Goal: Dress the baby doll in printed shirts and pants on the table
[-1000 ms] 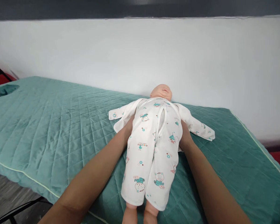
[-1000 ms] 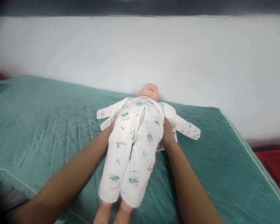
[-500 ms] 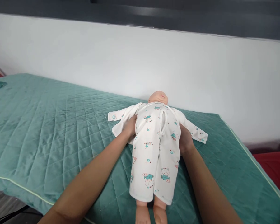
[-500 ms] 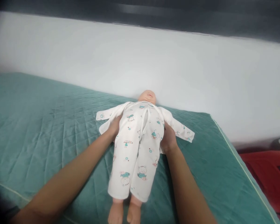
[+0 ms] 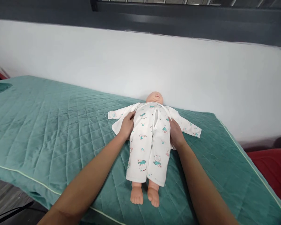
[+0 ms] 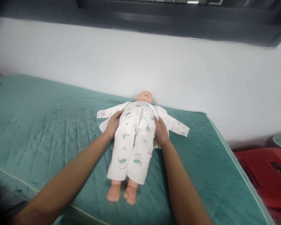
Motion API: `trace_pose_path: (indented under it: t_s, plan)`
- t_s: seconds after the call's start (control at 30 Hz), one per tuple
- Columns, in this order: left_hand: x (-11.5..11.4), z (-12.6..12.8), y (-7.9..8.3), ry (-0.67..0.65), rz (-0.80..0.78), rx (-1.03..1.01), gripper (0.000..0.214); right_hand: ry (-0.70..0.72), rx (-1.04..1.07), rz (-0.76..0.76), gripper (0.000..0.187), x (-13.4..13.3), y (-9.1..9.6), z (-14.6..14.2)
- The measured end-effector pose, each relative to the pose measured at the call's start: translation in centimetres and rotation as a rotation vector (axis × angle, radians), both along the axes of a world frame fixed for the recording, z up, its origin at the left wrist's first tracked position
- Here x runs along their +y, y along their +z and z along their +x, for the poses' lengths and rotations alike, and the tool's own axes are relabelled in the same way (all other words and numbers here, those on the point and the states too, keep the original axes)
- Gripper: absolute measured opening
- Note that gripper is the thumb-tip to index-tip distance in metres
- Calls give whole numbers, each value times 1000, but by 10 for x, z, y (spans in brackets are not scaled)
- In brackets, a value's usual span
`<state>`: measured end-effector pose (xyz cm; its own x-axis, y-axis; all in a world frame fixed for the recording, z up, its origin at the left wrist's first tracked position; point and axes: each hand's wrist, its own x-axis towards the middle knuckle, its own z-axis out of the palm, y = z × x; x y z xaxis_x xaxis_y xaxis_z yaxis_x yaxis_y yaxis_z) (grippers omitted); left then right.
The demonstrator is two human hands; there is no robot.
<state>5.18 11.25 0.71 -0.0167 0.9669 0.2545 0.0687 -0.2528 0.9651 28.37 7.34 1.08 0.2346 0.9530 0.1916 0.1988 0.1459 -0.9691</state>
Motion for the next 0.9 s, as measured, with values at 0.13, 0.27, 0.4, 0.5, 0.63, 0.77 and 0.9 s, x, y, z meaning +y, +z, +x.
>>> trace_pose_path:
  t_s: [0.13, 0.27, 0.4, 0.5, 0.63, 0.77, 0.9]
  plan:
    - [-5, -4, 1, 47, 96, 30, 34, -235, -220, 106, 44, -10, 9, 6]
    - [-2, -6, 2, -20, 60, 6, 38, -81, -222, 182, 48, -6, 14, 0]
    - [2, -6, 1, -57, 34, 34, 45, -3, -207, 101, 51, -13, 11, -6]
    - [-4, -6, 3, -29, 53, 90, 44, -57, -217, 105, 53, -50, 9, -14]
    - [-43, -12, 5, 101, 165, 182, 34, 54, -298, 191, 52, -126, 9, -40]
    - [-122, -33, -1, 111, 309, 288, 20, 249, -555, 156, 40, -181, 15, -65]
    - [-197, -57, -13, -164, 244, 396, 24, 294, -743, 15, 25, -203, 30, -83]
